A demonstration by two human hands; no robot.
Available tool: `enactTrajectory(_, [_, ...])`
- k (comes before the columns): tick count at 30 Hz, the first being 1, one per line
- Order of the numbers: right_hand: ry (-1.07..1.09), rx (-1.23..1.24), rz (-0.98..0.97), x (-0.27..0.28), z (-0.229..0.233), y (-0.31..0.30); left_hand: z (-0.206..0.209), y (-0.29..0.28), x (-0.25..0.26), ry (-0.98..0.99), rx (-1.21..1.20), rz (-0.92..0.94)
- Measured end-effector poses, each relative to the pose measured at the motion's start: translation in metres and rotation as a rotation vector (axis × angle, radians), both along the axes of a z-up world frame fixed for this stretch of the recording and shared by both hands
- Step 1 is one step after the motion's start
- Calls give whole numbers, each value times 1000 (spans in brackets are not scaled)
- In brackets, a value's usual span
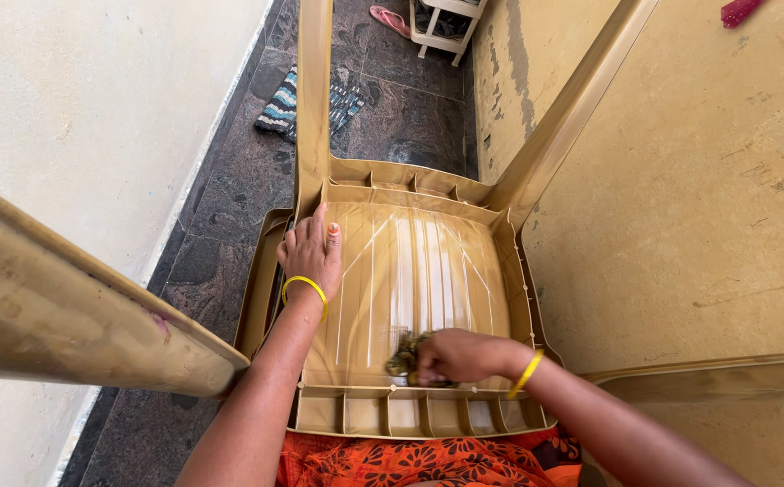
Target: The person cleans the underside of an overturned beige plastic chair using a patterned cloth. They wipe the central seat area and the legs, occasionally dipping the cloth into a blue cup to wet it. The task involves repetitive scrubbing motions to remove dirt from the chair's surface.
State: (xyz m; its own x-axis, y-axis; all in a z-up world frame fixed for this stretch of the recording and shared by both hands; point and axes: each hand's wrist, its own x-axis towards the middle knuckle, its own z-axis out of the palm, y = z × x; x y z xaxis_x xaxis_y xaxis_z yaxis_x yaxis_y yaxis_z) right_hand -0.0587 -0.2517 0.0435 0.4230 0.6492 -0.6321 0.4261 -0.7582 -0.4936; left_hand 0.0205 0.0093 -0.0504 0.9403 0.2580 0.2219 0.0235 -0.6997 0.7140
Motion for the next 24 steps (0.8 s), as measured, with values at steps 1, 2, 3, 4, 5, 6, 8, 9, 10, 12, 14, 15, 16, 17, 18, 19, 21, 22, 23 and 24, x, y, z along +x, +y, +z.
enactTrajectory(1, [1,-36,20,0,-2,20,0,0,0,3,0,-1])
enactTrajectory(2, [5,166,85,-2,-7,42,-1,1,0,5,1,-1])
enactTrajectory(3, [9,367,151,-5,-14,62,-2,0,1,3,5,2])
enactTrajectory(4, [-45,496,206,-8,-22,86,-3,1,1,1,10,5])
enactTrajectory(5, [-97,623,263,-10,-28,106,-4,1,1,0,15,9])
enactTrajectory(6, [-73,531,236,-8,-31,122,-4,2,1,0,8,6])
enactTrajectory(8, [-21,343,182,-6,-27,142,-5,2,0,0,-8,-2])
enactTrajectory(9, [-44,324,179,-6,-21,142,-5,3,1,3,2,1])
enactTrajectory(10, [-64,303,170,-9,-15,137,-5,2,1,10,10,-2])
enactTrajectory(12, [-166,186,189,-11,-2,125,-5,1,1,17,26,-10])
enactTrajectory(14, [-258,-35,211,-9,6,104,-3,1,0,20,44,-19])
enactTrajectory(15, [-267,-160,206,-6,6,87,-3,2,0,15,52,-21])
enactTrajectory(16, [-292,-210,174,-1,5,66,-2,0,0,11,58,-24])
enactTrajectory(17, [-318,-260,142,5,1,42,-2,0,-1,8,64,-27])
enactTrajectory(18, [-366,-296,132,13,-3,16,-2,-1,-1,10,72,-28])
enactTrajectory(19, [-416,-332,122,19,-9,-8,-2,-1,-1,12,81,-30])
enactTrajectory(21, [-485,-443,85,30,-19,-51,-2,0,-1,22,91,-32])
enactTrajectory(22, [-481,-472,73,33,-25,-62,-2,-1,0,31,93,-37])
enactTrajectory(23, [-477,-501,61,36,-27,-72,-4,-2,0,40,96,-41])
enactTrajectory(24, [-474,-527,44,37,-26,-76,-5,-2,1,27,106,-36])
